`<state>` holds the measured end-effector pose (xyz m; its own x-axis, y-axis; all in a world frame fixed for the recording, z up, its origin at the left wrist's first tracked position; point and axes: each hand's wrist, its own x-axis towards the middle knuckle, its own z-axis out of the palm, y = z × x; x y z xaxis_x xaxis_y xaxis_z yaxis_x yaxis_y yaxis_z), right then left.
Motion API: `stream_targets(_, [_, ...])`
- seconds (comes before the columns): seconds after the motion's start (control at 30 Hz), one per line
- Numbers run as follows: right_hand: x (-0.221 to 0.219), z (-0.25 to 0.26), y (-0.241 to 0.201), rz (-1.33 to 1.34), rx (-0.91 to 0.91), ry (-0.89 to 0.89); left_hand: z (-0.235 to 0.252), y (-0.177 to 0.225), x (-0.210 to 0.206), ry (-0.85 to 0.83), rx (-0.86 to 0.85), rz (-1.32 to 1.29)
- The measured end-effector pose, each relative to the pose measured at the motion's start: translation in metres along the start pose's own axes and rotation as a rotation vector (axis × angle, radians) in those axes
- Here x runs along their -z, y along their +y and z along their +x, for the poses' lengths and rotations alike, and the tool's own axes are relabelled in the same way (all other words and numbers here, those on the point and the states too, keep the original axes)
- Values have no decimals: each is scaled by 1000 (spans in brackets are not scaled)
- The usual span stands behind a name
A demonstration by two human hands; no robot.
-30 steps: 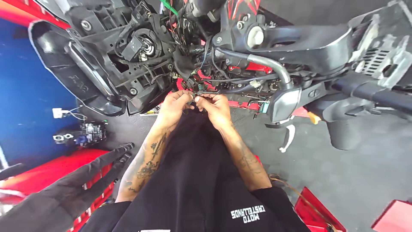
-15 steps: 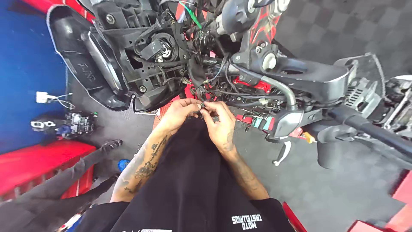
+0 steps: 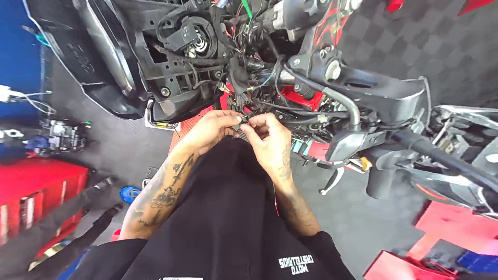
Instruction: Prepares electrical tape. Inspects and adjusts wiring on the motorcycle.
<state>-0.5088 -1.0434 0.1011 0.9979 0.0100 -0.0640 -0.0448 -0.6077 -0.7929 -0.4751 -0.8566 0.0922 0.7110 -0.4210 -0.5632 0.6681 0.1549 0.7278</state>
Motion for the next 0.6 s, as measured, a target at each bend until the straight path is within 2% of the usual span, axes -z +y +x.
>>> stream_targets(0.13, [-9,-2,-3,94,-85,60,1,-10,-3,38,-78,-73])
stream_targets(0.3, [-7,-1,1,159,-202,4,1,-25,-3,71,-168,-38])
stream_targets(0.47, [-7,-3,-3,145,-211,22,-2,-35,-9,157,-384,275])
stream_targets(0.6, [-16,-3,-14,-113,-108,114,-3,-39,-10,236,-542,556])
